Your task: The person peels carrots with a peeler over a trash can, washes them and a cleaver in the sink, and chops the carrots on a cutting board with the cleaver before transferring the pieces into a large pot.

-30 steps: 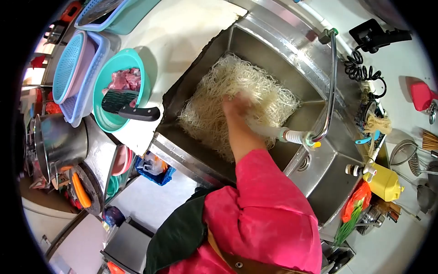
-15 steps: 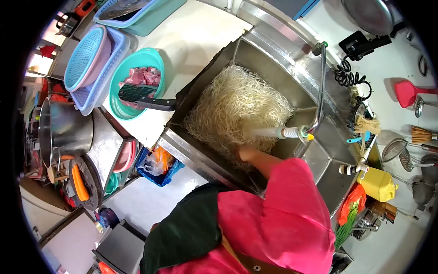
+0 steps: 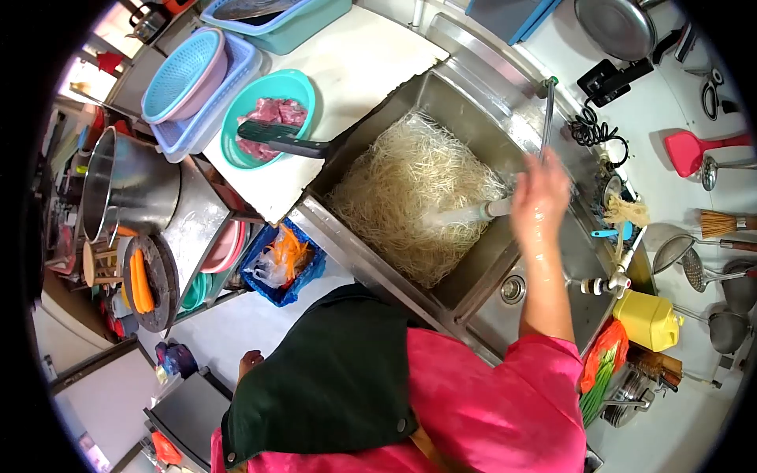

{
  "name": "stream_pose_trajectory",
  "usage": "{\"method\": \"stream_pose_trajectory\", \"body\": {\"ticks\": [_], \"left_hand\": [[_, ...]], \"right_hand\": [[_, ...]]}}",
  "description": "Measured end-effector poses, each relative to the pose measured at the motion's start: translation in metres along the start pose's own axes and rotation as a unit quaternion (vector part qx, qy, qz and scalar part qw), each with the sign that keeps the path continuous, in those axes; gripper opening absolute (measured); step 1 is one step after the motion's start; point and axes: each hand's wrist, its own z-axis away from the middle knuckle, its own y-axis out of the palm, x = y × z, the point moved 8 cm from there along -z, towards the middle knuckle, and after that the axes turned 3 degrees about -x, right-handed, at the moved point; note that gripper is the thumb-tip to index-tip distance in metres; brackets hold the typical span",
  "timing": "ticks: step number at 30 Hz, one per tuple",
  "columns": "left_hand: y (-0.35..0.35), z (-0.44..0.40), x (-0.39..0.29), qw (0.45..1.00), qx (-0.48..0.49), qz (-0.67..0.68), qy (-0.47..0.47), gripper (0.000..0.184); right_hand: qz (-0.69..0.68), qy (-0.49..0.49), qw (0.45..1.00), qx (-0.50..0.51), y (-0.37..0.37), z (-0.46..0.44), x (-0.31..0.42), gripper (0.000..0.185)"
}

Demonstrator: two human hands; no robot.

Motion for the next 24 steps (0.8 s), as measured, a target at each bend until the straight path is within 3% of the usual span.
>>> {"method": "stream_pose_trajectory", "body": {"ticks": [2, 3, 4, 5, 7, 9, 10, 11, 12, 13, 14, 15, 16, 17, 18, 19, 21, 22, 23, 24], "left_hand": [[0.007, -0.01, 0.034, 0.999, 0.015, 0.039, 0.002, 0.026], [0.005, -0.007, 0.037, 0.999, 0.01, 0.043, 0.001, 0.026], [0.003, -0.003, 0.039, 0.999, 0.018, 0.049, -0.008, 0.027], [0.002, 0.0, 0.041, 0.998, 0.023, 0.056, -0.016, 0.028], [0.008, -0.005, 0.059, 0.999, 0.037, 0.018, 0.002, 0.028], [0.006, -0.004, 0.083, 0.999, 0.031, -0.018, 0.01, 0.03], [0.001, 0.002, 0.081, 1.0, 0.007, -0.01, -0.002, 0.03], [-0.017, 0.019, 0.043, 0.998, -0.014, -0.058, 0.026, 0.03], [-0.023, 0.026, 0.044, 0.998, -0.04, -0.035, 0.028, 0.03], [-0.029, 0.036, 0.041, 0.999, -0.045, 0.018, -0.016, 0.03], [-0.027, 0.04, 0.053, 0.993, -0.04, 0.079, -0.075, 0.029], [-0.026, 0.041, 0.063, 0.997, -0.033, 0.022, -0.072, 0.031], [-0.02, 0.039, 0.081, 0.998, -0.04, -0.021, -0.037, 0.032], [-0.012, 0.043, 0.104, 0.994, -0.013, 0.016, -0.105, 0.032], [-0.001, 0.037, 0.136, 0.996, -0.036, -0.005, -0.08, 0.032], [0.0, 0.047, 0.152, 0.984, -0.044, 0.078, -0.155, 0.034], [-0.005, 0.068, 0.164, 0.987, -0.057, 0.06, -0.14, 0.033], [-0.011, 0.082, 0.164, 0.984, -0.045, 0.061, -0.162, 0.032], [0.003, 0.078, 0.216, 0.983, -0.012, 0.072, -0.171, 0.031], [0.031, 0.052, 0.237, 0.955, 0.082, -0.273, 0.083, 0.024]], "right_hand": [[-0.053, 0.132, 0.989, 0.042, 0.029, 0.018, -0.063, 0.035], [-0.239, 0.254, 0.93, 0.115, 0.055, 0.029, -0.081, 0.036], [-0.412, 0.36, 0.817, 0.185, 0.078, 0.041, -0.081, 0.037], [-0.418, 0.353, 0.816, 0.186, 0.08, 0.037, -0.078, 0.037], [-0.35, 0.316, 0.858, 0.204, 0.085, 0.026, -0.06, 0.04], [-0.094, 0.267, 0.915, 0.287, 0.07, 0.021, -0.085, 0.041], [-0.086, 0.238, 0.92, 0.3, 0.049, 0.018, -0.086, 0.042], [-0.093, 0.202, 0.944, 0.243, 0.071, 0.043, -0.163, 0.041], [0.066, 0.208, 0.904, 0.366, 0.053, 0.041, -0.191, 0.043], [0.019, 0.114, 0.964, 0.239, 0.075, 0.059, -0.309, 0.052], [0.181, 0.118, 0.958, 0.189, 0.049, 0.063, -0.37, 0.049], [0.173, 0.273, 0.938, 0.122, 0.048, 0.087, -0.446, 0.051], [0.137, 0.278, 0.951, 0.015, 0.028, 0.073, -0.439, 0.05], [0.094, 0.288, 0.949, -0.091, 0.015, 0.059, -0.425, 0.048], [0.062, 0.278, 0.954, -0.094, 0.042, 0.037, -0.408, 0.048], [-0.025, 0.177, 0.977, -0.112, 0.085, 0.004, -0.374, 0.044], [-0.195, -0.025, 0.968, -0.153, 0.169, -0.041, -0.278, 0.035], [-0.192, 0.017, 0.981, -0.022, 0.162, -0.036, -0.167, 0.033], [-0.167, 0.056, 0.977, 0.122, 0.142, -0.027, -0.023, 0.031], [-0.127, 0.081, 0.955, 0.254, 0.116, -0.014, 0.126, 0.03]]}}
